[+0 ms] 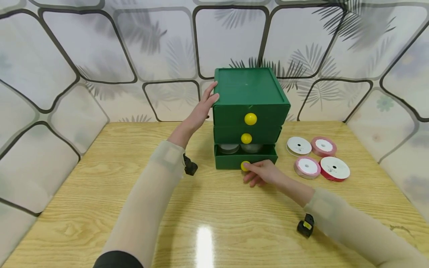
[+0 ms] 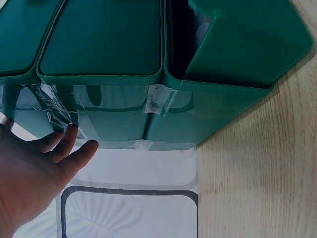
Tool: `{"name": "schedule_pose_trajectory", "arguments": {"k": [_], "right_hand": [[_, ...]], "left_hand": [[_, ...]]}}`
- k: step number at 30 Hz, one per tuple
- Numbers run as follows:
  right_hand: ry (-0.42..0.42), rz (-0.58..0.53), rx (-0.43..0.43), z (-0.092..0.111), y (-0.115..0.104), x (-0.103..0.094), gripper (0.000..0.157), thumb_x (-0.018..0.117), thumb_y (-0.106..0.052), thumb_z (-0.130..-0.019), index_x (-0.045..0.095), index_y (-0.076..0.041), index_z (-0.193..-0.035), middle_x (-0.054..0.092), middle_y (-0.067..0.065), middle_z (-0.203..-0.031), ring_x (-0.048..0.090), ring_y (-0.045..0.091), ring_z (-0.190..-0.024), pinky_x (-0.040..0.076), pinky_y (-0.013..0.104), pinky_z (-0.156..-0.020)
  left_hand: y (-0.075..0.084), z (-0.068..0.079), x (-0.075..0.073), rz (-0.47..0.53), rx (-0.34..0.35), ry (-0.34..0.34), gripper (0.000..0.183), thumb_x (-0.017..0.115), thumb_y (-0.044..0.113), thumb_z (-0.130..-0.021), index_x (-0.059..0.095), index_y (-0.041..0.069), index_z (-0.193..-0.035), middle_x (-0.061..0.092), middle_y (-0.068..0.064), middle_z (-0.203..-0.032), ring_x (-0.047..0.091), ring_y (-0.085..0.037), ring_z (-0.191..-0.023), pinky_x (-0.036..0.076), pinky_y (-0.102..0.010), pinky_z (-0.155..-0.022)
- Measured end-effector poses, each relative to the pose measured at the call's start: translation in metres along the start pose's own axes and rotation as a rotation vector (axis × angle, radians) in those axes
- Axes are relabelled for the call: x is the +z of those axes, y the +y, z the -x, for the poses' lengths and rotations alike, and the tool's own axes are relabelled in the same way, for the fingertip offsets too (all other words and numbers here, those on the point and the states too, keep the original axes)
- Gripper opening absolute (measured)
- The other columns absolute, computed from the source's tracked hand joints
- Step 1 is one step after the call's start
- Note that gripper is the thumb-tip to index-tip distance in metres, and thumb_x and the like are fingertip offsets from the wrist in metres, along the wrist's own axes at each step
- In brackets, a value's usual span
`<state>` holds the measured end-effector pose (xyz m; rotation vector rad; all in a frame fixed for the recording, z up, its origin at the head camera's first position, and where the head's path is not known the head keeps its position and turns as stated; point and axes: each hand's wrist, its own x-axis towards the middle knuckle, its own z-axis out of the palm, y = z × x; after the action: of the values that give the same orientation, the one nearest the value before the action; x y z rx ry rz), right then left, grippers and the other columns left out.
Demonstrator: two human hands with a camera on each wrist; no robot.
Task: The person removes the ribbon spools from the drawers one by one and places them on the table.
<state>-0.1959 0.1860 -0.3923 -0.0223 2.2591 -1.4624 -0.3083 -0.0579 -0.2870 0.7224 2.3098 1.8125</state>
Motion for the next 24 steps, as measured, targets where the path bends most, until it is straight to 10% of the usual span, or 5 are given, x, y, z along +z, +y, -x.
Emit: {"name": "schedule_pose_trajectory", "arguments": {"k": [24], "right_hand": [[-0.045,-0.004,-0.02,0.037,0.01,0.015,0.046,0.058,-0.04,-0.097,0.072,0.003,-0.103,0.072,0.005,-0.077,0.064,0.013,-0.059,0.045,0.025,-0.053]], "left_hand": [[0.0,0.0,0.0,-0.003,-0.008,0.004,0.06,0.031,0.046,-0.103,0.008,0.036,-0.157,0.013,-0.006,-0.159,0.022,-0.028,-0.142,0.023,-0.064,-0.103]]}}
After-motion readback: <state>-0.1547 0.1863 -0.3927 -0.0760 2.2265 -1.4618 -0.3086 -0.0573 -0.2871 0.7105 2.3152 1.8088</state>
